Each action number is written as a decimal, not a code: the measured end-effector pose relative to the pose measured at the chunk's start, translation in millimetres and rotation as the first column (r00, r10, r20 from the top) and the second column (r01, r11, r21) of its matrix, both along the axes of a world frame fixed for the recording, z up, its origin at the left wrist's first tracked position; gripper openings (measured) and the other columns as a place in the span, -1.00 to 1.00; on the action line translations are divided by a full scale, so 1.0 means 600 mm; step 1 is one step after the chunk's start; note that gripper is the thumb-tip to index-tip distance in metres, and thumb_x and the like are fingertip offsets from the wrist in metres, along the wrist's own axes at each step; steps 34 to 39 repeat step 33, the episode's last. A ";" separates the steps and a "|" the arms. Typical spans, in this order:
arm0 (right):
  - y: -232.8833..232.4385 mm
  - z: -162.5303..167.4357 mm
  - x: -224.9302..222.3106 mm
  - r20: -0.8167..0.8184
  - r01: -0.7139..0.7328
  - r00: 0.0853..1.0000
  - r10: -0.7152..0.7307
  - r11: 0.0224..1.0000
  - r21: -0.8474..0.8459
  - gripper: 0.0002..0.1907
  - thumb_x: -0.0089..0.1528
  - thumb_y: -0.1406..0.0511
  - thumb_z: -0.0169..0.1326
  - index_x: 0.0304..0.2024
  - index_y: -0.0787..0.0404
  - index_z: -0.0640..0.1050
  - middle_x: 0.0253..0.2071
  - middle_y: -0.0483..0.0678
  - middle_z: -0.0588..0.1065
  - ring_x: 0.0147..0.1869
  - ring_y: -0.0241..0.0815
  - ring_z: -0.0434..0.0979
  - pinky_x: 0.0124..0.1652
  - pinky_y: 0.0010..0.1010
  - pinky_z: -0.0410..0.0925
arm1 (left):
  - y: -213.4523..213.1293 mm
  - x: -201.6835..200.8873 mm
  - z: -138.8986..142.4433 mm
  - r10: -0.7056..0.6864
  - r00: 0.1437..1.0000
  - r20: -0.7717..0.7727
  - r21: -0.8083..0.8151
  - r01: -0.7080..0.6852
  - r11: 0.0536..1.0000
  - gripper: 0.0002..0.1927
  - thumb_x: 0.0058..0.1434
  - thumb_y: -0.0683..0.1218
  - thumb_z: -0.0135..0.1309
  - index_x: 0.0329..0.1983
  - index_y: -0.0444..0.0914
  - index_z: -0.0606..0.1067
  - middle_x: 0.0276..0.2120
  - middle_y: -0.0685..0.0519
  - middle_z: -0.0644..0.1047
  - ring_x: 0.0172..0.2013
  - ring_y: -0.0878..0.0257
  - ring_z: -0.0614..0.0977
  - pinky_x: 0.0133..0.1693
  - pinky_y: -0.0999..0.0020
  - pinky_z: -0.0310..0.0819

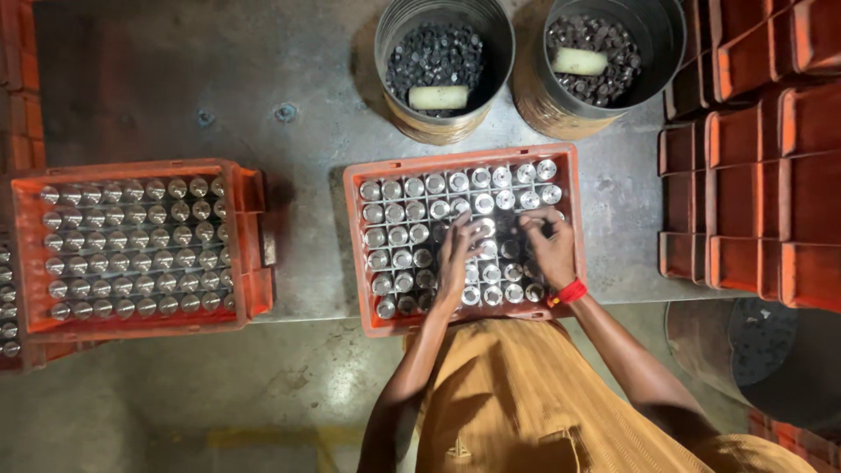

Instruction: The person picks small metal cap-shaped parts one at a time from buckets and places them into the compartments of orange plastic trays on the workbench, filling each tray cell. They occasionally reposition a part or move a filled tray aside and continue filling the next tray.

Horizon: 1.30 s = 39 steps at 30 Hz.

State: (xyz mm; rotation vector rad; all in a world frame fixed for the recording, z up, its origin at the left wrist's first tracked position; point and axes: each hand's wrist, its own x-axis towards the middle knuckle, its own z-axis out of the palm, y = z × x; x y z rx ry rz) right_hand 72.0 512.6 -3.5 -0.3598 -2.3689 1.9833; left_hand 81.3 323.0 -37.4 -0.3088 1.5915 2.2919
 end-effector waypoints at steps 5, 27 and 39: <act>0.039 -0.031 -0.009 0.065 0.021 0.998 -0.021 1.000 0.005 -0.84 0.35 0.37 0.12 -0.03 0.22 0.63 -0.26 -0.18 0.59 -0.18 -0.43 0.53 -0.15 -0.57 0.40 | -0.003 -0.022 0.025 -0.276 0.896 -0.347 -0.886 -0.217 0.410 -0.62 0.27 0.08 0.17 0.07 -0.20 0.61 0.06 -0.09 0.48 0.08 0.05 0.41 0.14 0.07 0.30; 0.025 0.004 -0.078 0.108 -0.366 0.919 0.380 0.716 0.594 -0.73 0.14 0.15 0.32 -0.31 0.23 0.68 -0.33 0.12 0.61 -0.26 0.12 0.62 -0.21 -0.15 0.43 | 0.050 -0.080 0.016 -0.297 0.948 -0.117 -0.957 -0.027 0.289 -0.61 0.09 0.10 0.33 -0.13 -0.22 0.65 -0.03 -0.16 0.53 0.10 -0.12 0.46 0.09 -0.13 0.31; 0.065 0.008 -0.102 -0.020 -0.405 0.866 0.499 0.725 0.557 -0.77 0.23 0.17 0.23 -0.23 0.20 0.69 -0.30 0.11 0.63 -0.28 0.09 0.63 -0.25 -0.15 0.44 | 0.037 -0.061 0.032 -0.230 0.942 -0.247 -0.945 -0.180 0.275 -0.63 0.07 0.15 0.33 -0.13 -0.12 0.67 0.08 -0.12 0.53 0.09 -0.08 0.46 0.08 -0.03 0.31</act>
